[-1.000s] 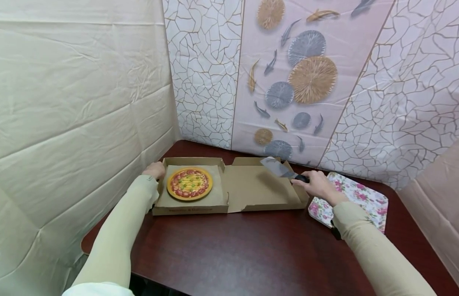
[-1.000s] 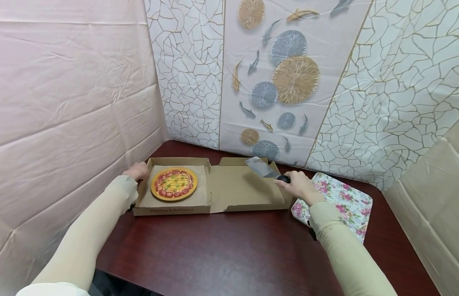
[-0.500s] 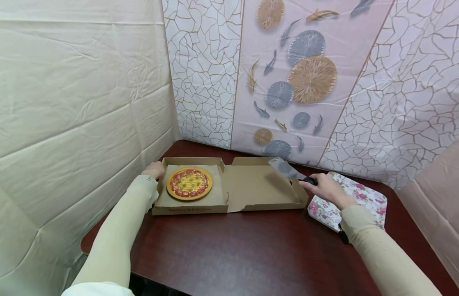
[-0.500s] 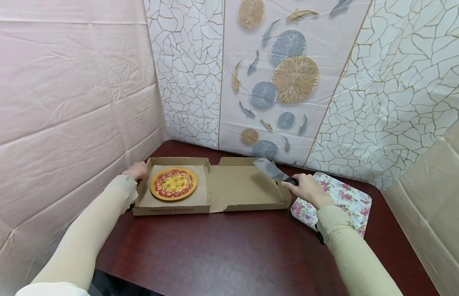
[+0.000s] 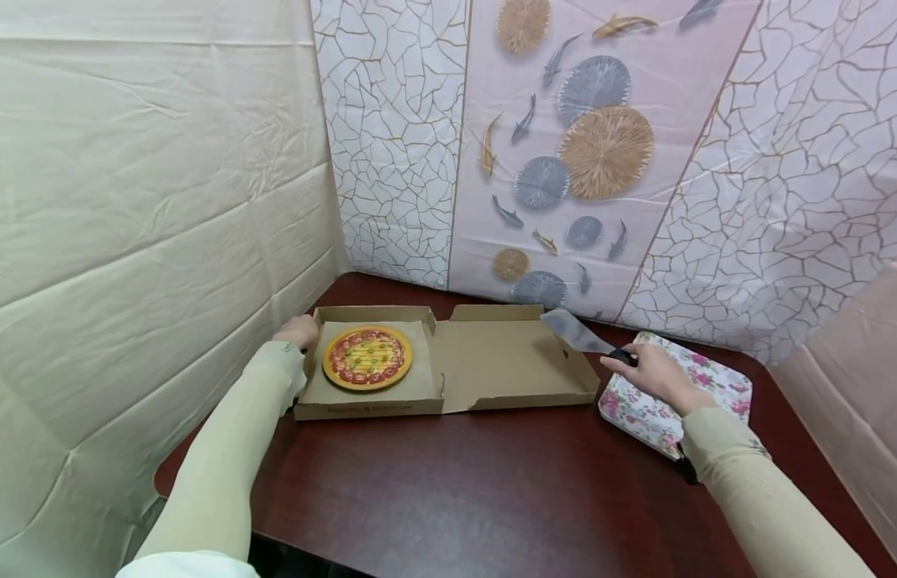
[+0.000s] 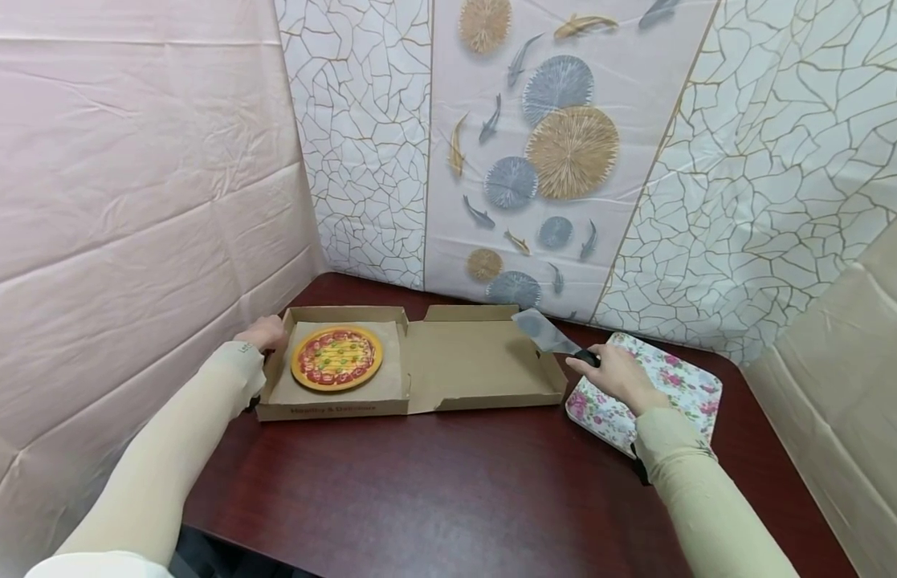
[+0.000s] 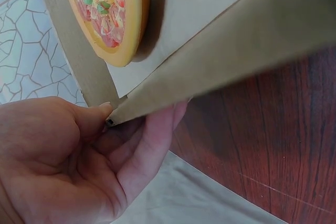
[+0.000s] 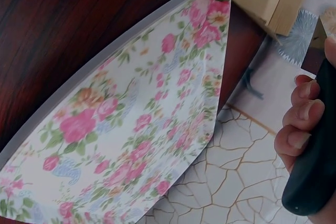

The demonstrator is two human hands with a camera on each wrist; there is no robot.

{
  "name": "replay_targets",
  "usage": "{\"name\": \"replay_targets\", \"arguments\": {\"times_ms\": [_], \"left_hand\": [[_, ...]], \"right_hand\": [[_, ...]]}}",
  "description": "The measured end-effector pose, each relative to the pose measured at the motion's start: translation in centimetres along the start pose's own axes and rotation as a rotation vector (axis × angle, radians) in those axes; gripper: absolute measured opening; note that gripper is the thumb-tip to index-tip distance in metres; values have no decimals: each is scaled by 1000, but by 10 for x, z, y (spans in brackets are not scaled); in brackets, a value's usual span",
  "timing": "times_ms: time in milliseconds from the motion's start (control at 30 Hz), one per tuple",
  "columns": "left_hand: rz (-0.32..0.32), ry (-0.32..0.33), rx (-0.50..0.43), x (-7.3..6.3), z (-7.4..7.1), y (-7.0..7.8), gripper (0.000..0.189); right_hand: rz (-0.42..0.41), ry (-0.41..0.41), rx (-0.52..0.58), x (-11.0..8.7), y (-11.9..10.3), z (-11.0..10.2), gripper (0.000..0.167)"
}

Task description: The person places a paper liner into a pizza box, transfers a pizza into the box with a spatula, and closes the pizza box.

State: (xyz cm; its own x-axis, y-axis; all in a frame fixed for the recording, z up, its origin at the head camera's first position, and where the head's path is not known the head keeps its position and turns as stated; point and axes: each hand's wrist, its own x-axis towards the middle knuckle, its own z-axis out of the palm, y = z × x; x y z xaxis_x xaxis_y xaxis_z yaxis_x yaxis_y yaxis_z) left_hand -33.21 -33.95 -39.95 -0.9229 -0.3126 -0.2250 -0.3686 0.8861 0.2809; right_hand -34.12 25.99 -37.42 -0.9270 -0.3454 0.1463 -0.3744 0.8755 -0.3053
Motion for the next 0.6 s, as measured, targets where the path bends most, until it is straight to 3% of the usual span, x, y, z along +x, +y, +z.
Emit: {"name": "replay_targets", "arguments": {"times_ms": [367, 600], "left_hand": [[-30, 3, -23, 2, 1, 0, 21], [-14, 2, -19, -1, 0, 0, 20]], "right_hand": [[22, 11, -12, -15, 14, -5, 49], [51, 21, -11, -23, 22, -6, 51]]}}
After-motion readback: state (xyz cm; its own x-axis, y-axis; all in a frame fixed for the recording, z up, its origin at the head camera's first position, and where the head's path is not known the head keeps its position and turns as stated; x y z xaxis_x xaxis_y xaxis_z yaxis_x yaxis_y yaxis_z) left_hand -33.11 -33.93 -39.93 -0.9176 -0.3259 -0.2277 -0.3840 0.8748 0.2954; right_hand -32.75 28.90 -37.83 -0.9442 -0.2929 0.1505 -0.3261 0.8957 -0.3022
